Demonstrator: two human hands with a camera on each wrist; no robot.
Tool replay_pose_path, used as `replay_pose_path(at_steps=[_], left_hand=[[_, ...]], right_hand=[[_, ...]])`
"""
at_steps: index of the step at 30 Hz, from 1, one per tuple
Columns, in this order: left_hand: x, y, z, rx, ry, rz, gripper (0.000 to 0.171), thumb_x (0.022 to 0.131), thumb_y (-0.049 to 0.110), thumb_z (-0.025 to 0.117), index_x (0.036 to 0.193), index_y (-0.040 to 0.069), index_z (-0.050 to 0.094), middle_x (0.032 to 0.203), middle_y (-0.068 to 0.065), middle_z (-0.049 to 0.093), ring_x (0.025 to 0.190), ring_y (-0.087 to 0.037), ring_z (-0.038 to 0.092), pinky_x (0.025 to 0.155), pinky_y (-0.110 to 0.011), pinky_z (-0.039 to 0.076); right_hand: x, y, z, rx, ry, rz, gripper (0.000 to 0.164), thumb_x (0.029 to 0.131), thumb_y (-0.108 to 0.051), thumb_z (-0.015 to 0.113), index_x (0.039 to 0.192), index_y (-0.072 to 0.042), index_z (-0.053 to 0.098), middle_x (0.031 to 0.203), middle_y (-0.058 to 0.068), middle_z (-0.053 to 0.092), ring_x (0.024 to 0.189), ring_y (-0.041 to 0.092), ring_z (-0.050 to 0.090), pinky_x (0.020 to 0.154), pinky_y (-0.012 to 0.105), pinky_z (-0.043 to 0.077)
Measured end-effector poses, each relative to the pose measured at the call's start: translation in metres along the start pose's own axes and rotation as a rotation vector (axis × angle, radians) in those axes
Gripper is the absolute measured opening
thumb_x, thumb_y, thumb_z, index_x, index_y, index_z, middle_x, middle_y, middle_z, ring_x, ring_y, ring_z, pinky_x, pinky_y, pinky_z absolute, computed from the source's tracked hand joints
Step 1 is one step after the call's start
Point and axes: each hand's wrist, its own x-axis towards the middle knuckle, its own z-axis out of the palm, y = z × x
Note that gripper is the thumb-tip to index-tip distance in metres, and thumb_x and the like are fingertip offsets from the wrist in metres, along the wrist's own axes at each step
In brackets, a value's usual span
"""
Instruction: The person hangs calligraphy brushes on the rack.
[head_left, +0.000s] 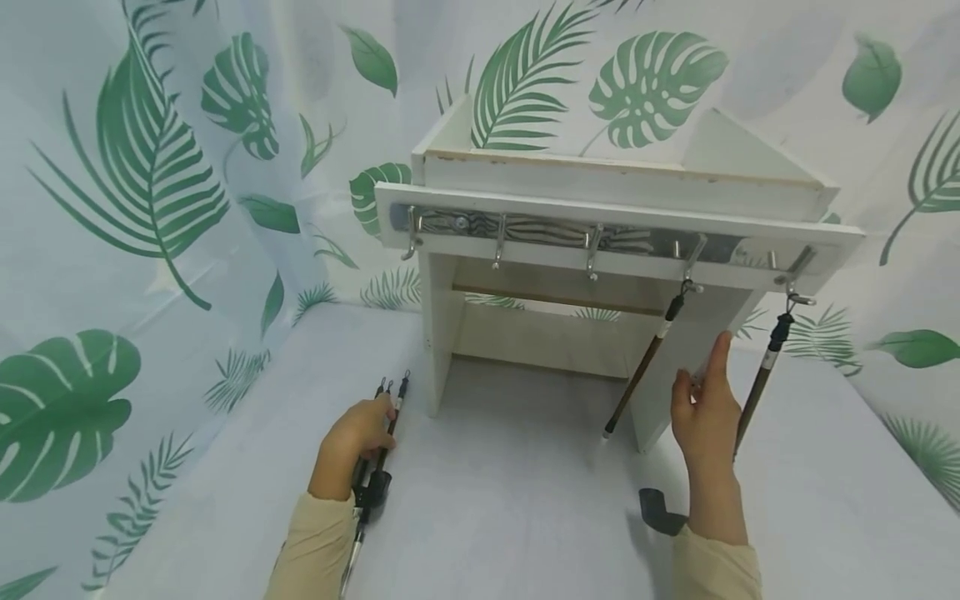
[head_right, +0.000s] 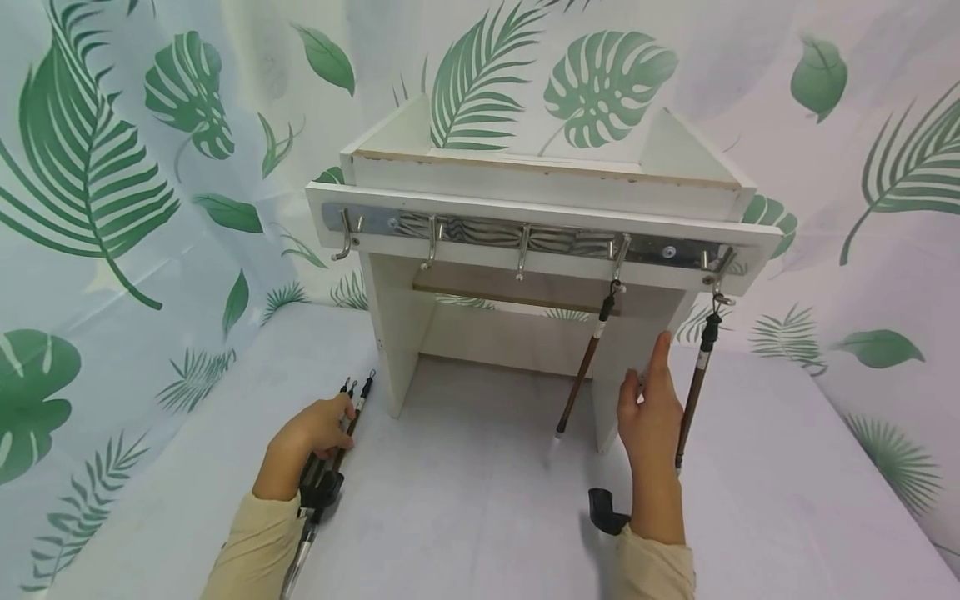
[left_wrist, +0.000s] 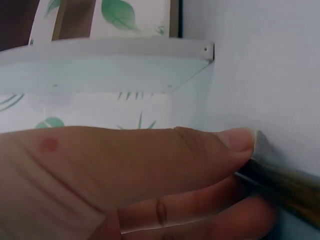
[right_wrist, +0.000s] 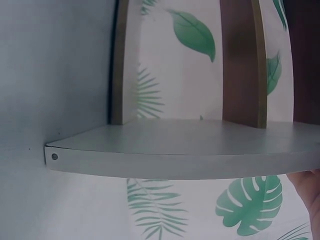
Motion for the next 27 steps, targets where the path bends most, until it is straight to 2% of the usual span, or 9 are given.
replay_pose_path(at_steps=[6,11,14,17,22,27], left_hand=[[0.004,0.007,0.003,0.001,0.026,-0.003,0.039,0.073,0.003,0.072,0.108,0.002,0.054,0.076,-0.011,0.059,0.056,-0.017,0.059,0.046,-0.023,0.049],[0.0,0.004,0.002,-0.007,0.011,0.003,0.04,0.074,0.001,0.069,0.11,0.001,0.052,0.075,-0.011,0.06,0.055,-0.017,0.059,0.047,-0.025,0.05],[-0.003,-0.001,-0.004,-0.051,0.011,0.047,0.039,0.077,0.001,0.066,0.112,0.0,0.049,0.077,-0.011,0.059,0.056,-0.017,0.059,0.049,-0.028,0.051],[-0.006,-0.005,-0.015,-0.103,0.043,0.088,0.038,0.081,0.003,0.063,0.114,0.002,0.045,0.079,-0.009,0.058,0.058,-0.018,0.058,0.053,-0.029,0.05],[-0.013,-0.008,-0.031,-0.121,0.098,0.128,0.044,0.083,0.007,0.06,0.121,0.005,0.039,0.085,-0.01,0.06,0.06,-0.016,0.058,0.055,-0.029,0.046],[-0.021,-0.009,-0.042,-0.142,0.155,0.169,0.055,0.084,0.008,0.059,0.132,0.007,0.032,0.093,-0.013,0.059,0.062,-0.015,0.06,0.055,-0.029,0.045]], right_hand=[[0.003,0.002,-0.001,-0.001,0.027,-0.016,0.076,0.091,0.001,0.047,0.147,-0.03,0.006,0.121,0.038,0.047,0.091,0.059,0.052,0.065,0.062,0.047],[0.002,0.004,0.0,-0.019,0.012,-0.002,0.077,0.091,0.001,0.045,0.147,-0.031,0.003,0.121,0.039,0.046,0.092,0.057,0.053,0.067,0.061,0.048],[0.002,0.004,0.002,-0.015,0.005,-0.026,0.077,0.091,0.001,0.044,0.147,-0.032,0.002,0.123,0.039,0.045,0.093,0.057,0.053,0.067,0.061,0.048],[0.003,0.003,0.004,-0.007,0.0,-0.023,0.075,0.092,0.0,0.044,0.147,-0.03,0.002,0.123,0.039,0.045,0.093,0.058,0.052,0.068,0.062,0.048],[-0.001,0.002,0.002,-0.042,-0.012,0.065,0.077,0.091,0.001,0.046,0.147,-0.028,0.002,0.122,0.038,0.046,0.094,0.057,0.053,0.07,0.062,0.047],[-0.001,0.002,0.003,-0.049,-0.021,0.089,0.075,0.092,-0.001,0.045,0.147,-0.027,0.002,0.123,0.037,0.046,0.096,0.056,0.053,0.073,0.062,0.046]])
